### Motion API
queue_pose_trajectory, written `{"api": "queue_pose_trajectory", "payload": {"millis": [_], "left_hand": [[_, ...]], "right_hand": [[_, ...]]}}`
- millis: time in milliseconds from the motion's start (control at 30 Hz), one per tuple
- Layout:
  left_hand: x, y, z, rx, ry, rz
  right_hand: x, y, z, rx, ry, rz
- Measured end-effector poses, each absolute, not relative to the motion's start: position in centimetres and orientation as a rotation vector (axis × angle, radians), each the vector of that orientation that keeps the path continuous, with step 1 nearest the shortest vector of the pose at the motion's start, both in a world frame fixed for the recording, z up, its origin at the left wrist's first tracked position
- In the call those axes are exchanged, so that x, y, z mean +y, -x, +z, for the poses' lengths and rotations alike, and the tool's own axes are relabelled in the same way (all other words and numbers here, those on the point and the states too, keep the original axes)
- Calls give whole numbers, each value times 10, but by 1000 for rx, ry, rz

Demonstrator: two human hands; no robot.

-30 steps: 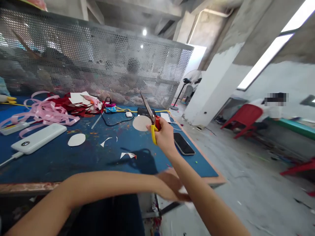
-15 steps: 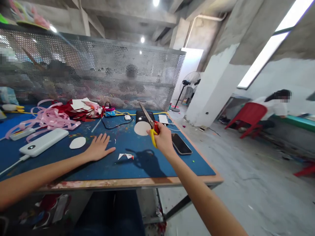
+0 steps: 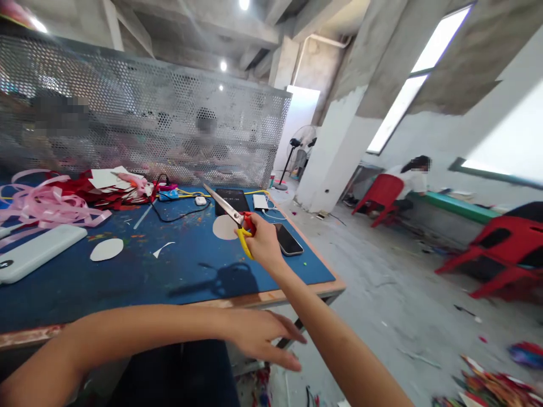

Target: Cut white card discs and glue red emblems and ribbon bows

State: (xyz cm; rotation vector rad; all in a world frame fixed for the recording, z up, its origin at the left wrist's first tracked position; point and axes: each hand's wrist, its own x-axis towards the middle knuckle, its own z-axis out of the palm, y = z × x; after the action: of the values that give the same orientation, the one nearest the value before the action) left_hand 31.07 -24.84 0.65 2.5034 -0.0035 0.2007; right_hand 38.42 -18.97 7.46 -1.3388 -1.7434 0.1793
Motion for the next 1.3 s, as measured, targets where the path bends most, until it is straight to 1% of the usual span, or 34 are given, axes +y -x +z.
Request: {"api": "queue_pose_trajectory", "payload": {"millis": [67,100,167,233,300,333,367,433,533,667,800,900,967,1033,1067,1167,1200,1233,1300], "left_hand": [[-242,-288,10,23,-2499,285],[-233,-270,11,136,-2517,378],[-211,-224,10,581,-2532,631],[-186,-171,4,1177,-2540,741],[-167,-125,-6,1755,-2477,624],[-162,-108,-12,1965,-2399,506],[-158,-96,-17,2031,-2366,364],[-160,-90,-24,1903,-2476,198],[-172,-119,-25,1547,-2695,127],[-183,-188,-21,1187,-2839,153],[-193,-251,-14,755,-2866,290],[-210,-272,-4,259,-2755,305],[-218,-266,2,151,-2627,262],[-217,-242,7,334,-2555,289],[-211,-225,8,468,-2532,373],[-177,-161,8,1086,-2441,663],[-163,-141,7,1299,-2399,691],[-150,-123,5,1413,-2362,691],[-128,-98,-1,1512,-2314,662]], "right_hand": [[-190,-385,72,-1743,1346,178],[-188,-384,70,-1740,1349,184],[-180,-381,65,-1727,1356,216],[-168,-375,60,-1711,1357,275],[-153,-366,56,-1706,1343,329],[-145,-361,55,-1707,1331,348],[-138,-355,53,-1709,1318,364],[-127,-345,50,-1708,1293,391],[-116,-331,46,-1693,1260,432],[-117,-323,42,-1671,1246,465],[-126,-329,43,-1663,1283,444],[-132,-339,45,-1661,1323,405],[-134,-344,46,-1660,1342,382],[-133,-348,44,-1658,1356,366],[-132,-349,43,-1656,1361,360],[-123,-346,39,-1658,1370,351],[-120,-344,37,-1661,1373,347],[-117,-343,36,-1664,1377,340],[-113,-340,35,-1667,1386,322]]}}
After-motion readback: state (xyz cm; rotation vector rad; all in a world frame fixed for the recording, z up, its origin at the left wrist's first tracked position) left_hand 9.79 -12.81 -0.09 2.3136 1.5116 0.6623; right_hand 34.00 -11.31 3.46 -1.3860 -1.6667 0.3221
